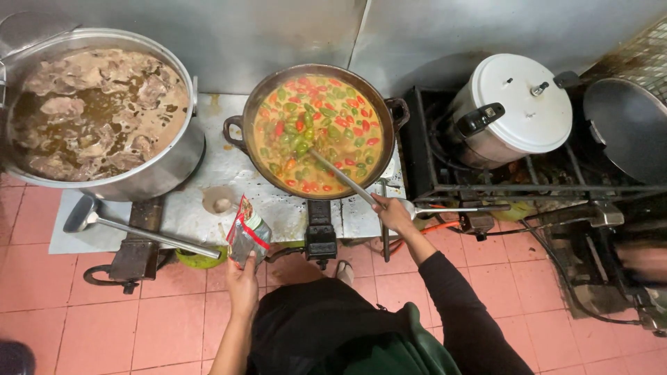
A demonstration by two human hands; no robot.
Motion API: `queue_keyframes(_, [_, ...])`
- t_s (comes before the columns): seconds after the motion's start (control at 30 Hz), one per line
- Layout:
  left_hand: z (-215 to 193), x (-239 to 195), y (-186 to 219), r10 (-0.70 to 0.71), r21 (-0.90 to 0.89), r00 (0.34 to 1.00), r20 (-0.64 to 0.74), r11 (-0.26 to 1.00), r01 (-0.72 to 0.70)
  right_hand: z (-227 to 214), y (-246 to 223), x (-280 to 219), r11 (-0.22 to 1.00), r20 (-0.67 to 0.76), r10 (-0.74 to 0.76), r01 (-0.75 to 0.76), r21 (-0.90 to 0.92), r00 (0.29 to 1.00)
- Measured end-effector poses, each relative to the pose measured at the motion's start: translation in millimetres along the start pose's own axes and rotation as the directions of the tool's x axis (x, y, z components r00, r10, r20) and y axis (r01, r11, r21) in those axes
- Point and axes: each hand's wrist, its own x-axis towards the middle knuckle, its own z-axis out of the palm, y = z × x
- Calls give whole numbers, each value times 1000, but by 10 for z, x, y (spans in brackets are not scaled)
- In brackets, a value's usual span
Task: Selecting various seasoning packets from a storage area and adding them to a cooking pot of vegetables.
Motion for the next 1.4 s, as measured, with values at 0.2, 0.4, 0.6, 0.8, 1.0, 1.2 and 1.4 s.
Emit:
queue_keyframes(0.2, [50, 29, 61, -15, 40, 1000, 13, 999, 15, -248, 2, 51, 966, -244, -90, 25, -258, 966])
queue_keyframes(0.4, [86, 110, -73, 8, 55, 999, 37, 998, -10, -509, 13, 41, 832, -418, -265, -13, -554, 869])
queue_keyframes(0.6, [157, 164, -110, -23, -21, 998, 63, 999, 24, -635, 294, 441, 701, -553, -467, -93, -707, 690])
queue_keyframes(0.8, [248, 164, -45, -1, 80, 999, 40, 997, -2, -657, 345, 987, 704, -558, -415, -134, -697, 719])
queue_keyframes(1.0, [281, 152, -67, -7, -5, 999, 37, 1000, 7, -407, 176, 1394, 812, -389, -222, -51, -581, 894])
queue_keyframes(1.2, [292, 88, -33, -12, 58, 1000, -4, 998, 12, -254, -159, 1278, 871, -253, -234, 86, -484, 939])
queue_keyframes(1.4, [293, 94, -17, -32, 66, 999, -38, 997, 35, -140, -400, 1081, 898, -98, -84, 33, -438, 992])
